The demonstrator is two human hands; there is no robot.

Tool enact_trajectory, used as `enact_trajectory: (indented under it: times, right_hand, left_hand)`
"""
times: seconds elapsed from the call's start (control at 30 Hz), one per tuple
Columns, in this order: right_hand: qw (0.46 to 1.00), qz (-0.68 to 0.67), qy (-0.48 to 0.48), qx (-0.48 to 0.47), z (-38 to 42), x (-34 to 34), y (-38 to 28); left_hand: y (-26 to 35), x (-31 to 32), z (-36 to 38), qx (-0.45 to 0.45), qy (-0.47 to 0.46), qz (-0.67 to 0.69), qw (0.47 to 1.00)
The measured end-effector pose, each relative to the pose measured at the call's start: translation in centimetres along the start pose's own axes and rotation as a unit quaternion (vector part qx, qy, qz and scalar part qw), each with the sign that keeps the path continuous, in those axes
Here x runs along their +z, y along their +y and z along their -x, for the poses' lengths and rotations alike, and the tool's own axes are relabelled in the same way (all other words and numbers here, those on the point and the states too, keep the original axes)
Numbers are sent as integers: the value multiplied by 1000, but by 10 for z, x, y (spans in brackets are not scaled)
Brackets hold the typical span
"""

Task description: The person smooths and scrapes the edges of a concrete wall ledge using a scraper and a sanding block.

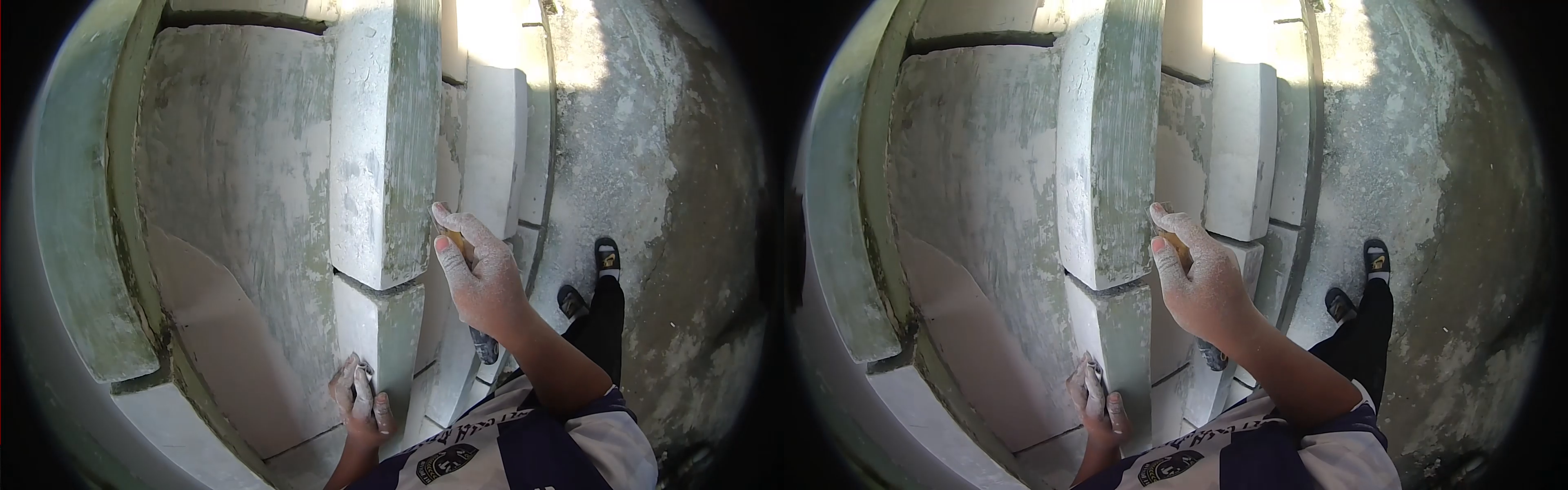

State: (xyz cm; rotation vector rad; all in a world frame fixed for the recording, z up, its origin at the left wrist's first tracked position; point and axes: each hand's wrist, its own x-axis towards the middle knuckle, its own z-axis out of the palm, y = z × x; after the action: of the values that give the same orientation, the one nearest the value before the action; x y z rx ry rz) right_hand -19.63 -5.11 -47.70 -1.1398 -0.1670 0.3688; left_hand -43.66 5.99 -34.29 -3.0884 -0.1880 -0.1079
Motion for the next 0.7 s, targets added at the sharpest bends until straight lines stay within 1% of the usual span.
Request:
enact_trajectory:
  times: [0.07, 0.27, 0.37, 0.43, 0.5, 0.6, 0.7]
  right_hand:
    - [999, -5, -27, 46, -3, -8, -8]
    - [996, -82, 5, 46, 12, 6, 1]
    - [999, -2, 47, -12, 13, 13, 6]
    - [997, -18, 57, 47, -9, 6, -8]
    - [996, 28, 70, 37, -18, 3, -12]
    - [995, 77, 70, -1, 1, 9, -2]
    - [996, 68, 63, 10, -7, 5, -4]
  left_hand:
    - [0, 1, 1, -6, 3, 11, 1000]
    - [3, 1, 1, -6, 7, -1, 1000]
    - [3, 2, -2, -5, 16, -5, 1000]
    - [3, 2, 1, -12, 13, -9, 1000]
    - [1, 2, 2, -13, 8, -19, 1000]
    - [4, 2, 0, -17, 18, -6, 1000]
    - [1, 3, 0, -6, 18, -9, 1000]
